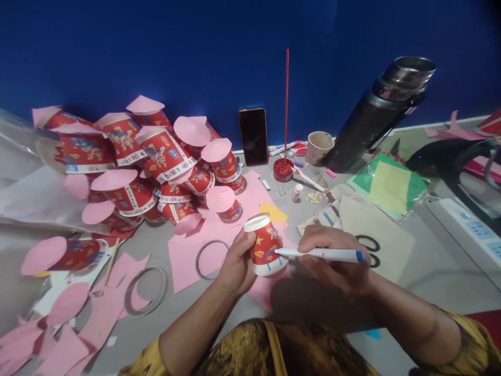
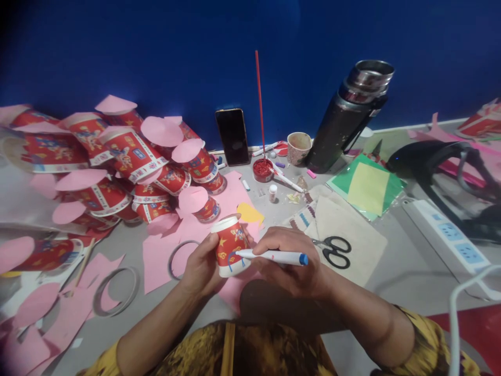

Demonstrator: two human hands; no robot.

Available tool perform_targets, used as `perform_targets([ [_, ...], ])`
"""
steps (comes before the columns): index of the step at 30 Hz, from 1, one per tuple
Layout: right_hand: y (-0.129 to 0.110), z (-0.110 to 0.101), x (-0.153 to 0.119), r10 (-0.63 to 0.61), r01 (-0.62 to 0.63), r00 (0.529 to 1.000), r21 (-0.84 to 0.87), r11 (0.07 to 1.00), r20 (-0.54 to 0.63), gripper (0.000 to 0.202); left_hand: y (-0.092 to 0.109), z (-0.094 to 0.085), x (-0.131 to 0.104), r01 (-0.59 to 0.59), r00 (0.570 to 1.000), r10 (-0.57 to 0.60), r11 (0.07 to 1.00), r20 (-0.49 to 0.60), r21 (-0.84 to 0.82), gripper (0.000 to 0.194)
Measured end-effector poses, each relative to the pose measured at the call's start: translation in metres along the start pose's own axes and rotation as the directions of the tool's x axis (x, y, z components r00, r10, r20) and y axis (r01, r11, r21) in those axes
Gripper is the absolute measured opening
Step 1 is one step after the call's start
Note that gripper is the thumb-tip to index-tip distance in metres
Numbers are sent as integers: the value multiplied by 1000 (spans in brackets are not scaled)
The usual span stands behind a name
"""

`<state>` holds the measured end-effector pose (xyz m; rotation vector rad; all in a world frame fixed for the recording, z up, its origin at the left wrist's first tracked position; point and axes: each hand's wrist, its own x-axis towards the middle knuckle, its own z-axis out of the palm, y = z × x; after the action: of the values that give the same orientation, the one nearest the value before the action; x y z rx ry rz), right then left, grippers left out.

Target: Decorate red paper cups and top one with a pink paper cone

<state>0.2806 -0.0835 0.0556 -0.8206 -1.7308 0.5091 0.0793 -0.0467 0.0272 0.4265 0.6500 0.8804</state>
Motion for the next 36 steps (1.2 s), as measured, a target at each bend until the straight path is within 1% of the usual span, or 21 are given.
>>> perform_targets([
  [5,-1,-1,1,7,-7,1000,-31,1000,-13,11,0,-2,1,14,1000,-14,1000,4,-2,77],
  [8,-1,-1,2,25,-27,999,-38,999,-43,8,-1,-4,1,14,1000,-14,1000,0,7,69],
  [12,-1,0,3,3,-3,1000,-12,1000,-5,10,-2,-5,1,20,1000,-20,1000,0,-1,60],
  [16,-1,0,3,7,-8,1000,-34,999,-20,9,-3,-5,2,31,1000,-31,999,-1,-12,65],
  [20,-1,0,2,34,-36,998,-39,999,-57,3,-2,-5,1,36,999,-36,999,-22,-10,61],
  [22,-1,1,2,32,-35,998,-41,999,-56,2,-2,-5,1,40,999,-40,999,-23,-6,60],
  [24,-1,1,2,34,-36,998,-46,998,-46,3,-2,-4,1,39,999,-39,999,-20,-13,62],
  [28,-2,0,3,63,-65,996,-32,997,-61,5,-2,-4,1,53,999,-53,998,-13,-29,61],
  [33,-2,0,3,48,-49,998,-26,998,-36,6,-3,-6,2,49,999,-50,998,-9,-30,61],
  [36,-4,0,4,77,-78,996,-26,997,-44,8,-3,-7,2,44,999,-45,998,-19,-32,61],
])
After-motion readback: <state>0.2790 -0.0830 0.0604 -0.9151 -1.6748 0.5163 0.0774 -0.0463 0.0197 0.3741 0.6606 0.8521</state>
